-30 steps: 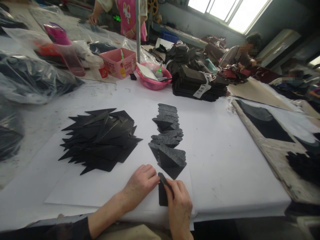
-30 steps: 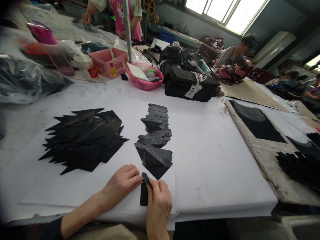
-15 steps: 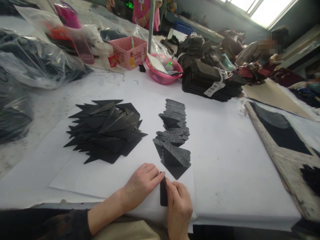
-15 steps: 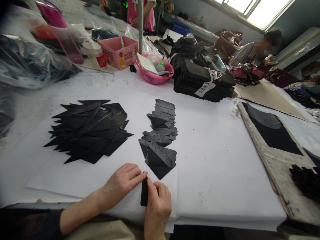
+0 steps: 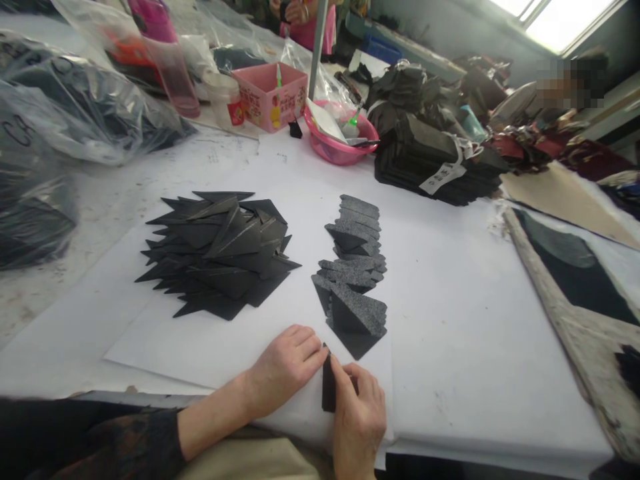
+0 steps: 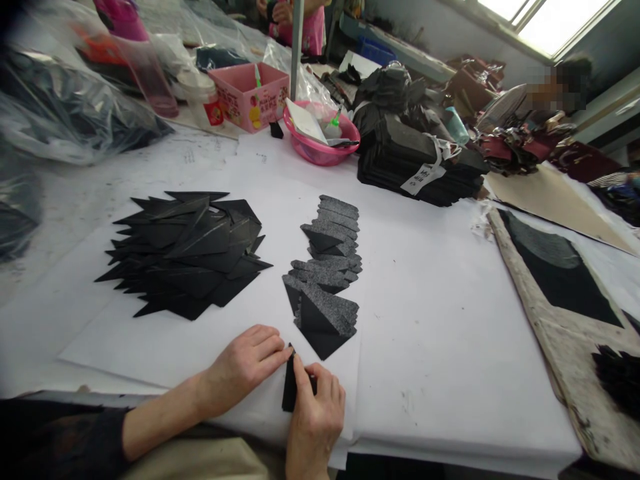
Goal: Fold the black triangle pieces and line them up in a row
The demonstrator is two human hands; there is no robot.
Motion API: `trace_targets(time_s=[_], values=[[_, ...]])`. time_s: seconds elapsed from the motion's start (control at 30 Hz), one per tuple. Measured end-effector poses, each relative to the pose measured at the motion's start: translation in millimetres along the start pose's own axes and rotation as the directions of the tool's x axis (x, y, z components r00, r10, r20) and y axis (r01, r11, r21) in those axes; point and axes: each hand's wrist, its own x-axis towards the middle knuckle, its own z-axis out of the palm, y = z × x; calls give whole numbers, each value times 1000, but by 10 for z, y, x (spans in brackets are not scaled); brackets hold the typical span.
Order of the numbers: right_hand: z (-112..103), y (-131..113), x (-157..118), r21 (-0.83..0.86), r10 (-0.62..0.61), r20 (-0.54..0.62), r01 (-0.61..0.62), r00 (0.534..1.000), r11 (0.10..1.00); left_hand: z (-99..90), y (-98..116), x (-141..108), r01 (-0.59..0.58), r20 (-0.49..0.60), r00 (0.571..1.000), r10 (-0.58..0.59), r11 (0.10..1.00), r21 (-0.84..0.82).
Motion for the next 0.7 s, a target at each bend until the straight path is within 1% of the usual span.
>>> trace_targets(time_s=[0.2,0.33,0.53,0.7], values=[[-14,-3,2,-17,-21,17,22,1000,1000,-1,-8,9,-1,-2,1000,1,1000,8],[-12,21,3,-58,-51,26,53,998,997,5,-6,13,-6,-13,1000,7,1000,15],[-3,77,31,-128,-174,11,174,985,976,25,3,6,-7,-27,1000,8,1000,16],[-5,81,30,-128,-179,14,179,984,975,26,-3,11,-8,-26,1000,9,999,31]])
